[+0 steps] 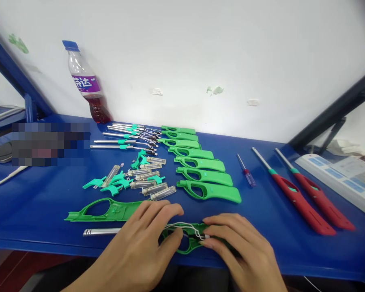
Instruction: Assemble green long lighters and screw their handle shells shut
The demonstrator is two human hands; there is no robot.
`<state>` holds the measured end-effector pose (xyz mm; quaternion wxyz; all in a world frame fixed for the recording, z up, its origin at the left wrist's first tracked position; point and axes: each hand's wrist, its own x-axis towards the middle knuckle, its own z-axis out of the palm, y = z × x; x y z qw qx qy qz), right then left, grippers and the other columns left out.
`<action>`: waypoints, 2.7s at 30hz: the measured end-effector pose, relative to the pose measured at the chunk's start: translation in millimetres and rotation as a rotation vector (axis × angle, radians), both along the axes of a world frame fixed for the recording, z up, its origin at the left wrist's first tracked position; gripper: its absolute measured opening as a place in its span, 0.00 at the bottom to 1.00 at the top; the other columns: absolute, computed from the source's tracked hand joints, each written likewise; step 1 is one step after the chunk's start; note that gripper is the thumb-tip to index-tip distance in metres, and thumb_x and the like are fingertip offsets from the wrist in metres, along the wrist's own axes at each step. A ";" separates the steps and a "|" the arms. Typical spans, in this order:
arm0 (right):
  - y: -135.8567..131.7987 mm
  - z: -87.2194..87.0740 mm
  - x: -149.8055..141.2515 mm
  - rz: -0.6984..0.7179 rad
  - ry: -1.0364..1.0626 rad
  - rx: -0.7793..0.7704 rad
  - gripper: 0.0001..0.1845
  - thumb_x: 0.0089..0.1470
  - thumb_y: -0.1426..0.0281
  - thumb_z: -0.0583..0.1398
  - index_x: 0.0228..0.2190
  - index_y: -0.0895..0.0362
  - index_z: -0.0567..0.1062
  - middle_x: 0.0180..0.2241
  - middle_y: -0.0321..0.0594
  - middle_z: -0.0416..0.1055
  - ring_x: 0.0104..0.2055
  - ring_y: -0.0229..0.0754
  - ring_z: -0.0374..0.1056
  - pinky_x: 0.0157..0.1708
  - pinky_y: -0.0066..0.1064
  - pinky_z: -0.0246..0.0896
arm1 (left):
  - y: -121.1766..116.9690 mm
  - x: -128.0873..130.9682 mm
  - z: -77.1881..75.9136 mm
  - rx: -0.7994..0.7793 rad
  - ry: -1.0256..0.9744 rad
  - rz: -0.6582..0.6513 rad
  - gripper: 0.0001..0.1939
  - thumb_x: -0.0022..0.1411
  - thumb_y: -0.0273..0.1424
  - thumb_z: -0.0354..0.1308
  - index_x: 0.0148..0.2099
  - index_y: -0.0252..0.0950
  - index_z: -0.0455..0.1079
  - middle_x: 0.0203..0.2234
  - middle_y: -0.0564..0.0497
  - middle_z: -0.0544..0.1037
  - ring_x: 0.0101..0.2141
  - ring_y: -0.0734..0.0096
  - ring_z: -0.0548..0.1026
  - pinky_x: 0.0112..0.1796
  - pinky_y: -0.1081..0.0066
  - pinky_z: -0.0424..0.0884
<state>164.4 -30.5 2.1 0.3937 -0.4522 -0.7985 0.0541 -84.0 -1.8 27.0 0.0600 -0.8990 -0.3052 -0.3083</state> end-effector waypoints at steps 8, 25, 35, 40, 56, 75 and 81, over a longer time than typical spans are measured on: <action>-0.5 -1.8 0.0 0.004 0.012 -0.024 0.08 0.72 0.63 0.63 0.39 0.49 0.80 0.41 0.33 0.83 0.42 0.40 0.79 0.42 0.32 0.73 | 0.8 3.0 2.7 0.004 0.091 -0.026 0.23 0.80 0.20 0.41 0.42 0.34 0.78 0.47 0.45 0.79 0.49 0.59 0.73 0.52 0.59 0.65; -0.6 1.4 -0.4 -0.002 0.024 -0.030 0.09 0.72 0.64 0.63 0.38 0.50 0.80 0.40 0.35 0.83 0.41 0.41 0.80 0.41 0.31 0.74 | 1.4 -3.3 -12.3 -0.150 0.071 -0.039 0.16 0.71 0.14 0.49 0.49 0.36 0.72 0.42 0.50 0.81 0.39 0.62 0.77 0.48 0.60 0.69; -2.3 0.2 -0.3 -0.011 0.018 -0.030 0.08 0.70 0.65 0.64 0.37 0.51 0.81 0.41 0.38 0.84 0.41 0.44 0.81 0.40 0.34 0.76 | -0.5 -4.4 -9.8 -0.046 0.119 0.002 0.27 0.66 0.13 0.47 0.62 0.32 0.70 0.47 0.45 0.83 0.46 0.57 0.83 0.50 0.57 0.78; -1.3 0.0 0.0 -0.008 0.021 -0.026 0.07 0.70 0.65 0.64 0.38 0.51 0.81 0.40 0.37 0.84 0.41 0.43 0.81 0.40 0.33 0.76 | 3.1 -1.2 -5.4 -0.037 0.102 -0.011 0.26 0.64 0.12 0.47 0.59 0.30 0.72 0.44 0.43 0.82 0.42 0.54 0.84 0.45 0.53 0.82; -2.0 1.8 -0.3 -0.020 0.007 -0.015 0.09 0.72 0.63 0.62 0.38 0.51 0.81 0.40 0.36 0.84 0.40 0.42 0.81 0.40 0.33 0.76 | 0.6 -13.5 -8.4 -0.142 0.009 -0.004 0.18 0.77 0.20 0.48 0.62 0.35 0.72 0.45 0.46 0.82 0.43 0.60 0.80 0.49 0.58 0.75; -0.4 1.3 -0.2 -0.010 -0.006 -0.026 0.07 0.71 0.65 0.64 0.39 0.50 0.81 0.41 0.36 0.84 0.41 0.43 0.81 0.40 0.33 0.76 | -0.4 -21.1 -17.1 -0.180 0.018 -0.022 0.28 0.71 0.14 0.48 0.64 0.41 0.74 0.49 0.49 0.82 0.49 0.63 0.80 0.54 0.61 0.76; -1.9 2.7 0.4 0.000 -0.010 -0.007 0.08 0.71 0.64 0.63 0.39 0.51 0.81 0.40 0.38 0.84 0.40 0.44 0.81 0.39 0.33 0.77 | -1.2 -16.8 -17.2 -0.181 -0.033 0.001 0.26 0.72 0.14 0.47 0.62 0.39 0.75 0.48 0.48 0.83 0.48 0.64 0.81 0.53 0.62 0.77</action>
